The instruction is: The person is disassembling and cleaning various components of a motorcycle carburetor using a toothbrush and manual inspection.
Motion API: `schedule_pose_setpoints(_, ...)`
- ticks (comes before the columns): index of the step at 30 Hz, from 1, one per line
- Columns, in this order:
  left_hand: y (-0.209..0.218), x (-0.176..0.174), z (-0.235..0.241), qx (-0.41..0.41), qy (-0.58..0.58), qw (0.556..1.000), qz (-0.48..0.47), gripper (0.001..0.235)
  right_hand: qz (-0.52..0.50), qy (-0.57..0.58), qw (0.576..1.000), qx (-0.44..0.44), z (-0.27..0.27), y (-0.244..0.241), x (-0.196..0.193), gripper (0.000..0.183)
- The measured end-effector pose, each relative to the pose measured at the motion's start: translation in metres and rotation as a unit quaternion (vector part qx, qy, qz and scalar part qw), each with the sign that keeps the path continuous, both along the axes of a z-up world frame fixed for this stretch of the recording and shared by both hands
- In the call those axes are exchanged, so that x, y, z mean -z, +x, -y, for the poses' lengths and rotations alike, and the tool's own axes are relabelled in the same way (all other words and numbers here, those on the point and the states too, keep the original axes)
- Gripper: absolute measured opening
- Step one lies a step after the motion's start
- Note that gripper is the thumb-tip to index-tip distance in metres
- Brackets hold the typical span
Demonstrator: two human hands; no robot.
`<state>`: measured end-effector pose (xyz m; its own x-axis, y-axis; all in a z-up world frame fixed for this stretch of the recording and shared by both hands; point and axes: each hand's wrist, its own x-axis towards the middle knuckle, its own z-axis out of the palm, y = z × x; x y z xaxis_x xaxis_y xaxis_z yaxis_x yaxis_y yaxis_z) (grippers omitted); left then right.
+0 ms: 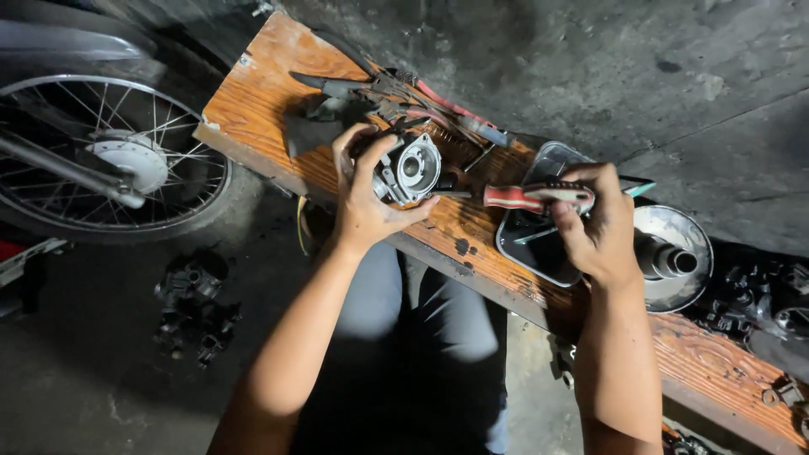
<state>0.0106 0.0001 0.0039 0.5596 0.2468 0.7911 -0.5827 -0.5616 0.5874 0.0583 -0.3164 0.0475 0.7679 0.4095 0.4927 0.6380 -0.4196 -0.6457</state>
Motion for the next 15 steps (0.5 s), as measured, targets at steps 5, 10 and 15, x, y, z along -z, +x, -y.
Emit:
schedule_pose_setpoints(5, 0.001, 0.003, 0.0, 0.002, -0.002, 1.0, -0.002, 0.085, -0.007, -0.039, 0.999, 0.019, -0.003, -0.001, -0.008, 0.042)
schedule_pose_setpoints(10, 0.001, 0.005, 0.0, 0.0, -0.006, 1.0, 0.001, 0.085, -0.009, -0.021, 1.0, 0.012, 0.004, 0.002, 0.001, 0.031)
schedule_pose_setpoints(15, 0.002, 0.006, -0.001, -0.002, 0.006, 1.0, 0.013, 0.085, -0.023, 0.01, 1.0, 0.0, -0.005, -0.001, -0.004, 0.039)
